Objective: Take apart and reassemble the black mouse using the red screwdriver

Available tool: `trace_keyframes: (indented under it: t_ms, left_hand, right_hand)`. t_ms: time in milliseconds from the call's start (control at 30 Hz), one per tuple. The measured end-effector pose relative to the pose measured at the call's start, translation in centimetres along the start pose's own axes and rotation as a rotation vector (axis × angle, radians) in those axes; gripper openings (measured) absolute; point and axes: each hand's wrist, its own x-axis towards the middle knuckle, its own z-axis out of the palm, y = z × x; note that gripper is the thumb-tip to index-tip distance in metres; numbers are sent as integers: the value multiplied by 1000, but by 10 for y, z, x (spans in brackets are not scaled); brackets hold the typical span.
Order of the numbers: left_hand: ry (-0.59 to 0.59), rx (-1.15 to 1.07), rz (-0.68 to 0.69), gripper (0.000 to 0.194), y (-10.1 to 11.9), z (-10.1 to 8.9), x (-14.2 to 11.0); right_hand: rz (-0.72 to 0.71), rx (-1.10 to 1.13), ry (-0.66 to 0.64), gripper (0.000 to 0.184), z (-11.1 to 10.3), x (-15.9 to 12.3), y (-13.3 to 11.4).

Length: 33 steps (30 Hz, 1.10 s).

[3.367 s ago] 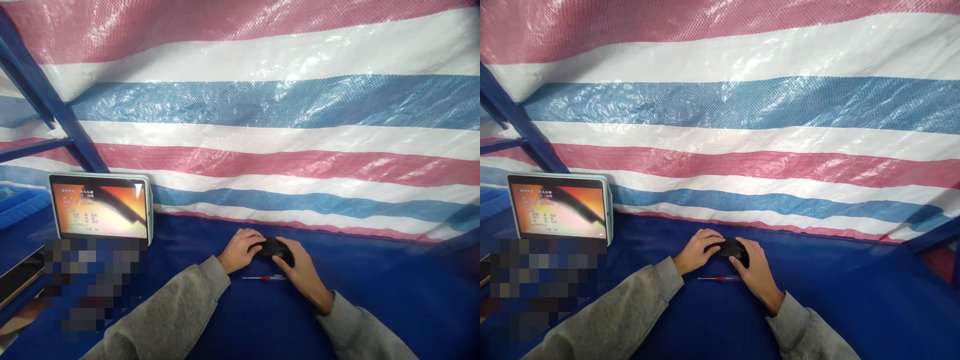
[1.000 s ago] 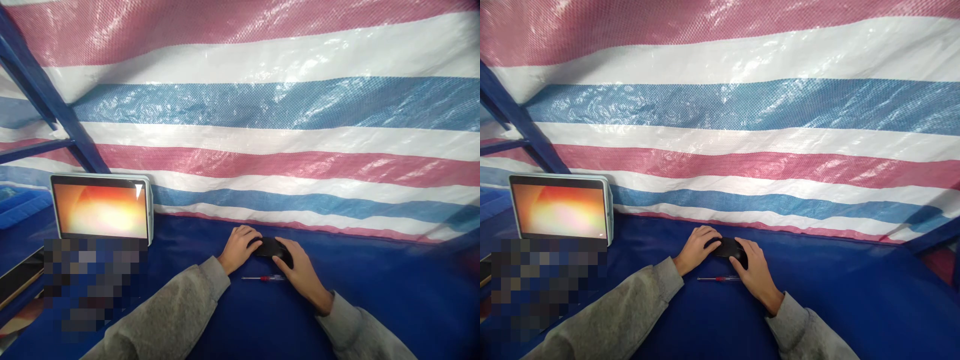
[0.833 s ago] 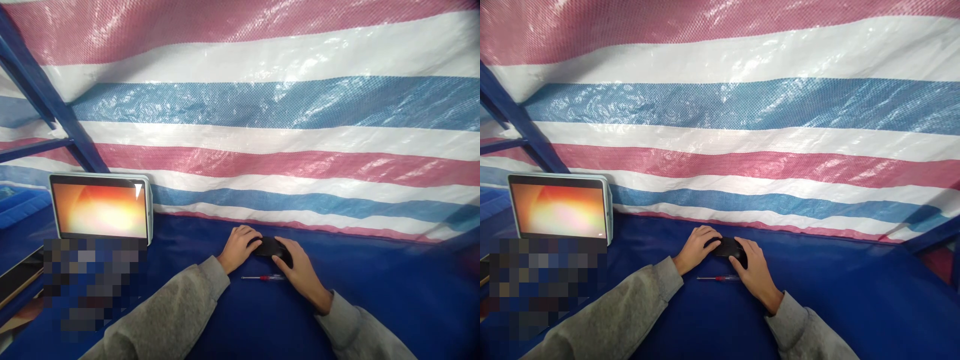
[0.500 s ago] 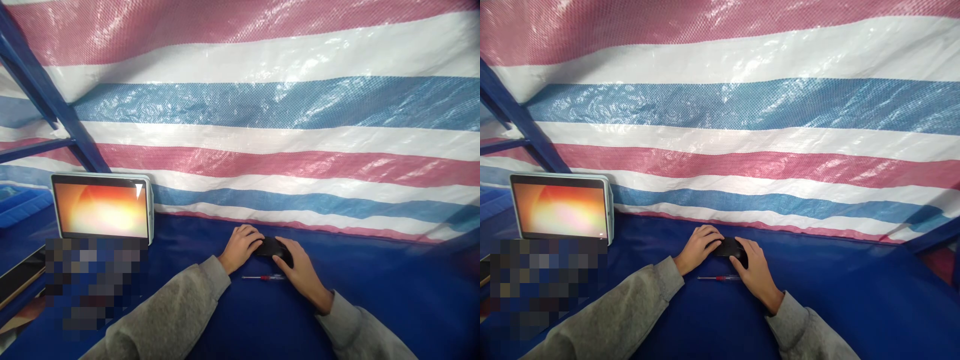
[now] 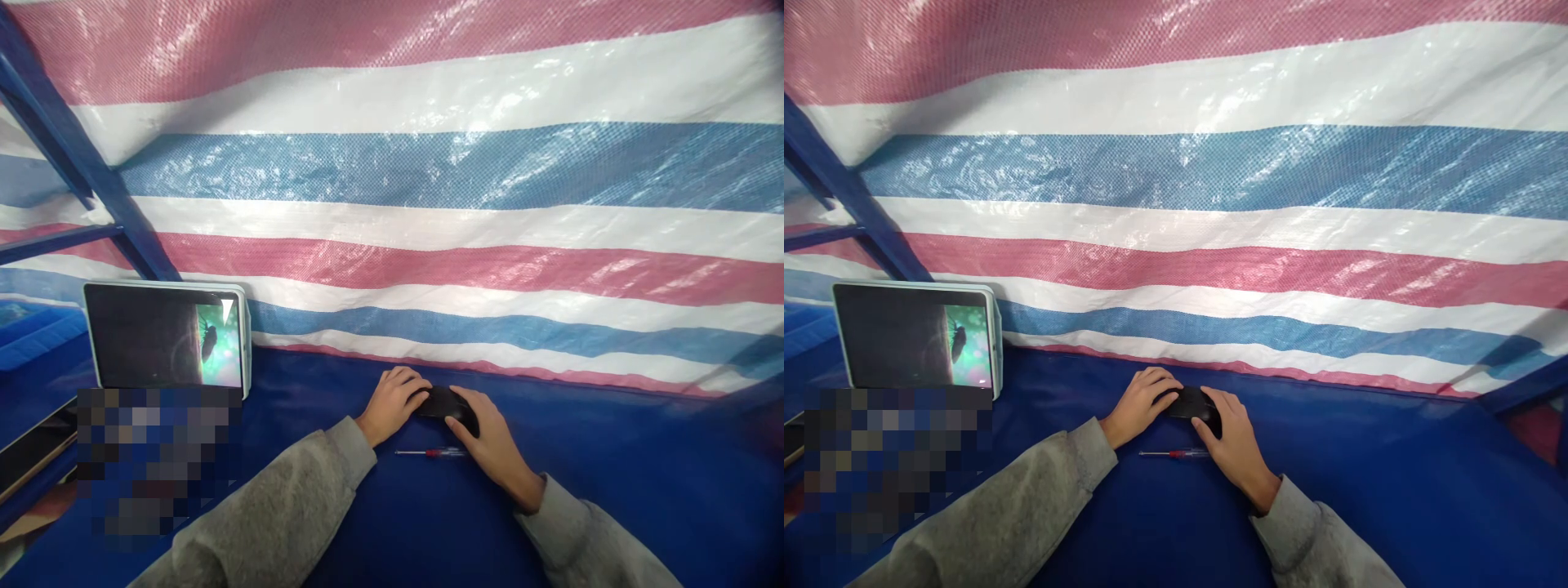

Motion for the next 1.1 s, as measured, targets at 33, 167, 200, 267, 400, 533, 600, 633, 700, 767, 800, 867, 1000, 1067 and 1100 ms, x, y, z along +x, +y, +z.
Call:
trace_keyframes:
  t_ms: [33, 167, 200, 267, 400, 533, 600, 633, 700, 767, 800, 867, 1000, 1067, 1100]
  left_hand:
    - [0, -2, -2, 21, 0, 0, 0]
    - [7, -8, 16, 21, -1, 1, -1]
    - [8, -9, 17, 21, -1, 2, -1]
    - [2, -10, 13, 21, -1, 2, -1]
    - [-7, -17, 13, 23, -1, 1, 0]
    - [-4, -33, 72, 21, 3, -1, -1]
    - [-24, -49, 103, 22, 5, -4, -2]
    - [-37, -58, 112, 23, 5, -5, -3]
    - [-57, -68, 123, 25, 6, -6, -4]
    - [-59, -69, 133, 27, 7, -6, -4]
    - [-57, -68, 138, 27, 7, -6, -4]
    - [-51, -62, 144, 27, 6, -5, -4]
    - [-51, -53, 129, 26, 4, -2, -3]
    - [-55, -57, 119, 26, 4, -3, -3]
    - [-58, -61, 117, 26, 4, -3, -3]
  right_hand:
    - [3, 2, -2, 47, 0, 0, 0]
    - [8, 8, -5, 47, 0, 0, 1]
    - [4, 10, -2, 46, 0, 0, 1]
    - [-6, 12, 4, 46, 0, 0, 0]
    - [-10, 10, 15, 46, 0, 0, 0]
    - [-14, -1, 26, 46, -1, 0, -1]
    - [-16, -7, 27, 46, -1, 0, -2]
    - [-17, -8, 27, 46, -1, 0, -2]
    - [-15, -7, 28, 46, -1, 0, -3]
    - [-10, -6, 27, 46, -1, 0, -3]
    - [-8, -5, 25, 46, -1, 0, -3]
    - [-6, -1, 22, 46, -1, 0, -2]
    - [-8, -2, 20, 47, -1, 0, -1]
    - [-6, -1, 21, 46, -1, 0, -1]
    - [-5, 3, 21, 46, -1, 0, -1]
